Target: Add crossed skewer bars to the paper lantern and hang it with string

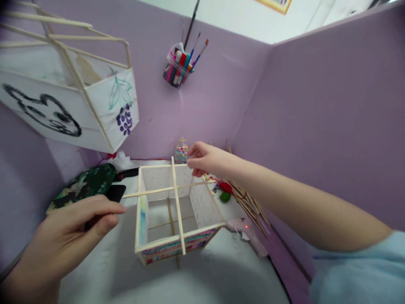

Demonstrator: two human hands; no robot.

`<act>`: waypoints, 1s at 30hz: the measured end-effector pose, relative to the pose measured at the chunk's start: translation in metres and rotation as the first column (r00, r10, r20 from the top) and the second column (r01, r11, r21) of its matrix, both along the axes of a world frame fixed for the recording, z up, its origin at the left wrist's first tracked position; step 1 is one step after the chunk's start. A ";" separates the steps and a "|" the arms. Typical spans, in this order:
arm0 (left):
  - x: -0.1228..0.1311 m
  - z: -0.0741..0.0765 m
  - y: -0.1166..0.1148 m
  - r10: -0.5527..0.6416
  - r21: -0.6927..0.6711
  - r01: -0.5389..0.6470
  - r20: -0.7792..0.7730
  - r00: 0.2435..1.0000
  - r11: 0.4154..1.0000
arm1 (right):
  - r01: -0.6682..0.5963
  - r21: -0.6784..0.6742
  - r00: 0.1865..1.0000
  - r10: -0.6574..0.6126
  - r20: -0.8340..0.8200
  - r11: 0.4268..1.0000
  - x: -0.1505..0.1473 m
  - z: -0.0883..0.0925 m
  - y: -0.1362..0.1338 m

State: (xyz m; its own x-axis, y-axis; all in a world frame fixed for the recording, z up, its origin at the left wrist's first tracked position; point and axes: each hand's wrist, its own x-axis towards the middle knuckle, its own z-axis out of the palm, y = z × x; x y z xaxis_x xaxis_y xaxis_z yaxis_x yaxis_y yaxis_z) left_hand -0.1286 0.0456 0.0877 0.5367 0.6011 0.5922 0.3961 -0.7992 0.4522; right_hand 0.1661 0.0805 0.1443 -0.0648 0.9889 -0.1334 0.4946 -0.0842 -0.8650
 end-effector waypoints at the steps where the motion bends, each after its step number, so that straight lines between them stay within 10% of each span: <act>1: -0.001 0.001 0.000 0.010 0.001 -0.010 0.008 1.000 1.000 | -0.005 0.079 1.000 0.005 -0.002 0.997 0.011 0.000 -0.013; 8: 0.004 0.014 -0.006 0.068 0.018 -0.069 0.053 0.996 0.997 | -0.273 0.389 0.945 0.170 0.279 0.880 0.060 -0.014 -0.121; 18: 0.075 0.072 0.042 -0.020 0.161 0.122 -0.524 0.851 0.979 | -0.603 0.710 0.782 0.091 0.617 0.364 0.008 -0.073 -0.130; 30: 0.090 0.050 0.076 -0.233 0.007 0.385 -0.788 0.570 0.923 | -0.570 0.782 0.805 -0.019 0.593 0.254 -0.010 -0.091 -0.119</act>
State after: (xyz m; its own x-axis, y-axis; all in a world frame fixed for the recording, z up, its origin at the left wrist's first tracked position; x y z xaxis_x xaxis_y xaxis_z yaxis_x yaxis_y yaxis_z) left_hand -0.0384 0.1217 0.1381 0.9673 0.2477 -0.0539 0.2459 -0.9685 -0.0386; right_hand 0.1564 -0.0384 0.0535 -0.5933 0.3819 0.7086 0.5898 0.8053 0.0599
